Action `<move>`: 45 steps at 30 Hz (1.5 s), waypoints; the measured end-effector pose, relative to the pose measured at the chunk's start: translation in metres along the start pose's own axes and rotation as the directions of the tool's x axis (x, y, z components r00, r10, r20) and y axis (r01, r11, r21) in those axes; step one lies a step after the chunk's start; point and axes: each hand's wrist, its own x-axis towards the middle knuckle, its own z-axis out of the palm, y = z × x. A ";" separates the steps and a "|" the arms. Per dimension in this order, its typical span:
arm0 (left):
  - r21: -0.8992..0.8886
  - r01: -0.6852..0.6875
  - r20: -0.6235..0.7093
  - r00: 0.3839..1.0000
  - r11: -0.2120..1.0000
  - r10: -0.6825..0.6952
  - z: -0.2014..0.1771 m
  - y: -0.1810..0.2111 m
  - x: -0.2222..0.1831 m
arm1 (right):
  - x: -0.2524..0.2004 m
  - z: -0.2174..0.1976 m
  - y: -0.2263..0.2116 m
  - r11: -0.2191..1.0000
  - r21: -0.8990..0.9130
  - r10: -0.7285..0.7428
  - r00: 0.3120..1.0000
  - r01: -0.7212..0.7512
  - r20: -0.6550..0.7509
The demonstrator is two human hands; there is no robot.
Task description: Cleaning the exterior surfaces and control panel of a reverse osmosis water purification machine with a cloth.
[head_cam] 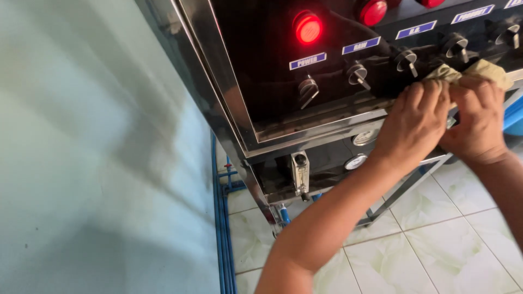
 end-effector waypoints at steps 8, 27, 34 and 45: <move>0.002 -0.099 0.082 0.992 0.995 0.099 -0.075 -0.073 -0.039 | 0.022 0.027 -0.103 0.984 0.178 0.044 0.993 -0.024 -0.106; -0.130 -0.140 -0.001 0.990 0.982 0.141 -0.148 -0.162 -0.121 | 0.075 0.051 -0.181 0.804 0.498 -0.247 0.945 0.324 -0.216; 0.143 0.033 0.072 0.996 0.989 -0.044 -0.097 -0.096 -0.065 | 0.075 0.039 -0.103 0.830 0.392 -0.352 0.918 0.397 -0.185; 0.044 -0.013 0.060 0.998 0.999 0.010 0.046 0.059 0.028 | 0.017 -0.023 0.112 0.910 0.297 -0.294 0.955 0.290 -0.031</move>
